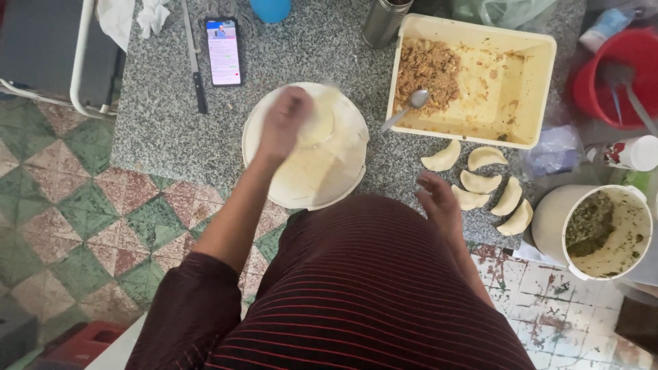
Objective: Preparing empanadas by filling dough circles with a meat mixture and sealing the edges by hand.
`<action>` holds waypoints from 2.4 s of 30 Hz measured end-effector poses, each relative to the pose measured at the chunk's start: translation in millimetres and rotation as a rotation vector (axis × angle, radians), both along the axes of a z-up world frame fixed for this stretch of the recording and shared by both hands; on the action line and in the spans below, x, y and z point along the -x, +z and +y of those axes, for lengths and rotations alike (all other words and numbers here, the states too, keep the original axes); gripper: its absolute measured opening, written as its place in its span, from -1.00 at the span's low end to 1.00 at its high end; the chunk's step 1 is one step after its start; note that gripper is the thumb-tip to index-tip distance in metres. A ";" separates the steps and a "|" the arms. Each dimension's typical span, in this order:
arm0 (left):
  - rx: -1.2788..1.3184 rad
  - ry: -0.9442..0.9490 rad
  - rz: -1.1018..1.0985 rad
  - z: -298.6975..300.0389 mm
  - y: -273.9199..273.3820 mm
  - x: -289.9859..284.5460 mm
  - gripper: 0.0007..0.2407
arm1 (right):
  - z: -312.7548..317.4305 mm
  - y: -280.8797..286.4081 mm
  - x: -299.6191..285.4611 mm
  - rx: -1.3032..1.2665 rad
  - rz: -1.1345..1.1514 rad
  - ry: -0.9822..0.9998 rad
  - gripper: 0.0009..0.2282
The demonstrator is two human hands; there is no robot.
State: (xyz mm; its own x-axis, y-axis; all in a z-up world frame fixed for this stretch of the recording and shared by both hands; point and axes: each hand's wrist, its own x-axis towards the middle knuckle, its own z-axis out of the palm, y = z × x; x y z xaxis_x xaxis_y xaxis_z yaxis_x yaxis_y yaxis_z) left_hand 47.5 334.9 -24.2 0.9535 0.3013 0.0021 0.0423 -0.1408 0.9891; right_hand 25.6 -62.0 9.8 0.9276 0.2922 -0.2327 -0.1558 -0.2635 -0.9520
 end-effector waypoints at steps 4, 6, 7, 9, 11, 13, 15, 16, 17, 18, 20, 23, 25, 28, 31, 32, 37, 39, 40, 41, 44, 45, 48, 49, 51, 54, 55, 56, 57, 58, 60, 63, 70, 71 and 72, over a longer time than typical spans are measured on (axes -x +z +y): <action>-0.049 -0.375 0.033 -62.5 88.5 17.4 -0.86 | 45.6 57.9 -14.7 -0.219 0.090 -0.064 -0.61; -0.136 -0.549 -0.116 -85.3 97.2 15.2 -0.84 | 60.0 61.9 -33.8 -0.291 0.097 0.056 -0.57; -0.142 -0.539 -0.114 -97.4 84.8 5.3 -0.84 | 70.7 61.9 -38.8 -0.296 0.098 0.067 -0.57; -0.401 -0.446 -0.447 -117.5 59.7 -14.8 -0.86 | 95.1 62.2 -48.4 -0.515 0.249 0.157 -0.46; -0.511 -0.412 -0.569 -122.5 61.1 -20.4 -0.89 | 69.2 27.5 -51.1 -0.552 0.335 0.159 -0.47; -0.622 -0.379 -0.690 -127.9 52.1 -22.5 -0.90 | 66.3 25.0 -52.0 -0.585 0.421 0.159 -0.48; -0.842 -0.249 -0.686 -133.7 32.8 -21.6 -0.86 | 85.1 55.3 -48.2 -0.724 0.599 0.179 -0.46; -0.846 -0.243 -0.682 -134.0 32.5 -22.0 -0.86 | 85.0 54.5 -47.0 -0.723 0.602 0.187 -0.46; -0.846 -0.242 -0.698 -135.6 32.3 -22.2 -0.87 | 83.7 53.9 -45.0 -0.730 0.595 0.177 -0.52; -0.846 -0.242 -0.714 -137.4 32.1 -22.6 -0.87 | 82.1 53.3 -43.1 -0.736 0.589 0.167 -0.58; -0.838 -0.243 -0.713 -147.5 20.0 -24.8 -0.86 | 82.2 52.6 -43.5 -0.744 0.575 0.155 -0.67; -0.800 -0.273 -0.663 -149.7 19.8 -18.3 -0.86 | 82.7 54.5 -40.9 -0.746 0.567 0.115 -0.77; -0.771 -0.299 -0.615 -151.1 17.5 -14.9 -0.87 | 70.8 35.7 -42.4 -0.739 0.571 0.090 -0.79; -0.739 -0.381 -0.567 -160.7 2.2 -20.1 -0.85 | 47.7 -1.8 -52.1 -0.721 0.592 0.061 -0.80; -0.768 -0.308 -0.614 -170.5 -6.6 -25.7 -0.86 | 48.5 -5.1 -58.7 -0.726 0.595 0.091 -0.78; -0.781 -0.293 -0.638 -171.1 -3.0 -28.4 -0.85 | 47.4 -10.7 -61.7 -0.731 0.598 0.104 -0.77; -0.814 -0.296 -0.627 -173.6 22.5 -27.9 -0.86 | 35.5 -14.6 -63.4 -0.715 0.633 0.089 -0.68; -0.657 -0.409 -0.616 -176.4 32.7 -29.3 -0.85 | 20.7 -32.0 -66.4 -0.697 0.680 0.076 -0.67; -0.655 -0.410 -0.617 -179.5 27.7 -30.5 -0.85 | 23.0 -18.7 -65.6 -0.697 0.678 0.074 -0.67; -0.677 -0.419 -0.596 -182.1 22.6 -32.2 -0.85 | 25.7 -5.7 -65.3 -0.710 0.657 0.056 -0.70; -0.689 -0.444 -0.555 -181.5 23.9 -37.1 -0.85 | 30.7 -2.7 -73.7 -0.752 0.564 0.088 -0.73; -0.678 -0.461 -0.536 -182.8 26.0 -38.1 -0.86 | 28.6 -8.4 -76.6 -0.778 0.492 0.138 -0.73; -0.728 -0.494 -0.529 -187.5 -0.6 -44.8 -0.84 | 24.7 -16.0 -79.3 -0.690 0.470 0.012 -0.75; -0.722 -0.504 -0.537 -187.6 -4.4 -44.8 -0.84 | 24.1 -17.4 -79.7 -0.689 0.463 0.000 -0.75; -0.672 -0.512 -0.487 -185.4 -11.9 -45.2 -0.83 | 25.1 -20.5 -81.6 -0.559 0.442 -0.157 -0.75; -0.680 -0.539 -0.427 -178.0 -11.2 -41.7 -0.80 | 27.1 -23.0 -81.2 -0.429 0.423 -0.317 -0.71; -0.674 -0.547 -0.428 -175.7 -10.7 -41.1 -0.80 | 33.4 -13.1 -80.2 -0.428 0.424 -0.326 -0.71; -0.703 -0.534 -0.421 -173.3 -10.5 -40.6 -0.80 | 39.8 -3.5 -79.4 -0.424 0.416 -0.293 -0.74; -0.732 -0.521 -0.415 -171.2 -10.5 -39.4 -0.80 | 45.8 5.7 -78.2 -0.422 0.408 -0.259 -0.77; -0.728 -0.529 -0.415 -170.0 -4.3 -39.2 -0.80 | 45.2 4.6 -79.2 -0.421 0.409 -0.268 -0.77; -0.720 -0.543 -0.395 -164.1 8.6 -39.2 -0.82 | 47.4 2.6 -82.2 -0.399 0.400 -0.213 -0.80; -0.644 -0.546 -0.286 -151.2 20.2 -33.3 -0.80 | 41.5 -21.2 -88.1 -0.482 0.358 -0.327 -0.77; -0.293 -0.391 0.057 -57.8 6.6 -64.2 -0.81 | 43.5 67.4 -98.6 -0.700 0.377 -0.398 -0.80; -0.316 -0.265 0.116 -41.6 2.2 -68.0 -0.82 | 31.0 60.5 -99.7 -0.731 0.376 -0.447 -0.80; -0.339 -0.139 0.175 -25.1 -2.2 -71.4 -0.82 | 18.8 53.7 -100.3 -0.761 0.375 -0.496 -0.80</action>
State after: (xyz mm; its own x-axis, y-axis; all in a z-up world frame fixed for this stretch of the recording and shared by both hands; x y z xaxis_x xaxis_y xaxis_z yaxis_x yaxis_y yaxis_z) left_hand 118.9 309.8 -26.4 0.9799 0.1799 -0.0863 0.1632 -0.4740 0.8653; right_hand 125.9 -43.2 63.4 0.8902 0.0832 -0.4478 -0.4095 0.5769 -0.7067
